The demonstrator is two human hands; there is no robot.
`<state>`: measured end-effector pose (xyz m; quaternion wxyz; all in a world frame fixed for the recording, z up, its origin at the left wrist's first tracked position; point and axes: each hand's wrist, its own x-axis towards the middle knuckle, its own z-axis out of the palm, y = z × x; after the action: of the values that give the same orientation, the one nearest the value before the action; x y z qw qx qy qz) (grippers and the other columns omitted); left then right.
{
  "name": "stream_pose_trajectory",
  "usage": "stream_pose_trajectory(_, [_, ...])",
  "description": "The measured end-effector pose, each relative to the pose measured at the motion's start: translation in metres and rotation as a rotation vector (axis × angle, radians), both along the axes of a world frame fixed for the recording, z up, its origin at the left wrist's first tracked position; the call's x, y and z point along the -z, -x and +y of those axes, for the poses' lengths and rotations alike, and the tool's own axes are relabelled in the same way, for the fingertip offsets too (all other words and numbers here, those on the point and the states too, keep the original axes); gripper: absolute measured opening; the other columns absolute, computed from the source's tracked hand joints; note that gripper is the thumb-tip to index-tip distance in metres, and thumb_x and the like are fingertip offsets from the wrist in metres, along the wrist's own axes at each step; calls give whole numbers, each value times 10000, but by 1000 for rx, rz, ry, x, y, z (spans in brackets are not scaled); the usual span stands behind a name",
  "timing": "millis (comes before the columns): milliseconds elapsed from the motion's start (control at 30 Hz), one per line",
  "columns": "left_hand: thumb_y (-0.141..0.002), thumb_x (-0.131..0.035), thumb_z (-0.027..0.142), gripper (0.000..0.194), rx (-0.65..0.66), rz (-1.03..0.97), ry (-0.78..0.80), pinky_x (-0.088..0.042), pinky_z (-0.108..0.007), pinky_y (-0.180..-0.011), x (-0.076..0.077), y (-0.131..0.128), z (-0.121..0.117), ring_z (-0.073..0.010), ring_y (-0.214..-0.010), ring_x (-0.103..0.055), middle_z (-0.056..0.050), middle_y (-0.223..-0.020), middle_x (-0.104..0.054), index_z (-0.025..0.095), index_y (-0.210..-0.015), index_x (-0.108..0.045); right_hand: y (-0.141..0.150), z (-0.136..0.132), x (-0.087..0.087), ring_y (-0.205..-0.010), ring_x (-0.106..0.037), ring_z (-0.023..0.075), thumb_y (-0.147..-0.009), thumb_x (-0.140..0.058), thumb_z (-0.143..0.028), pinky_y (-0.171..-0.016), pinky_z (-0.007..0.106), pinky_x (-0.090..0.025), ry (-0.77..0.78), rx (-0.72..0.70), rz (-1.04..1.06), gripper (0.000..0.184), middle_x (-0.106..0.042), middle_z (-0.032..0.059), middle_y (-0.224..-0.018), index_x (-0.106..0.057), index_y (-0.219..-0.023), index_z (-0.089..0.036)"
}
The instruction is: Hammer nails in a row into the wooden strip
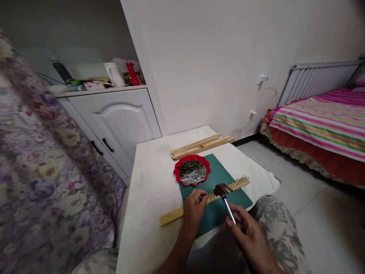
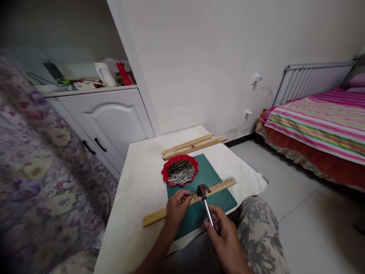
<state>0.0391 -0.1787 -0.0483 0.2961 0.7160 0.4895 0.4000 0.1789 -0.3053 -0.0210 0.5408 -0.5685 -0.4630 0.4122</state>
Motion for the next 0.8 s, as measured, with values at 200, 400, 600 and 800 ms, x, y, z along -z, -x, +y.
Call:
stream_pose_trajectory(200, [-785,-545,238,148,14,15,-4,-386,-212,-610,-4,1,-1,-119,-657,-552,6,-718,-608,185,-701,-654,9,7,-5,-739,-603,193,-852,-556,-317,-652,253,-466,-53,-35,-57,284,-643,19,-817,-574,-1110,-201])
stream_pose_trajectory(400, [-786,-521,203,138,24,15,7,-370,-210,-608,0,2,0,-118,-669,-541,14,-718,-587,179,-711,-635,17,16,-2,-786,-635,212,-858,-538,-286,-723,272,-483,-67,-108,-112,281,-649,13,-775,-556,-1129,-213])
stream_pose_trajectory(600, [-790,-505,196,149,8,5,32,-348,-202,-584,2,2,-2,-109,-651,-527,25,-692,-553,175,-682,-606,16,17,-1,-864,-640,222,-872,-508,-251,-756,276,-479,-77,-139,-177,258,-658,30,-856,-533,-1127,-220])
stream_pose_trajectory(800, [-777,-517,184,146,-16,28,27,-340,-202,-576,2,1,-2,-107,-631,-516,27,-672,-554,170,-660,-602,15,18,2,-804,-632,205,-879,-503,-253,-788,285,-481,-82,-169,-191,236,-640,16,-822,-534,-1112,-227])
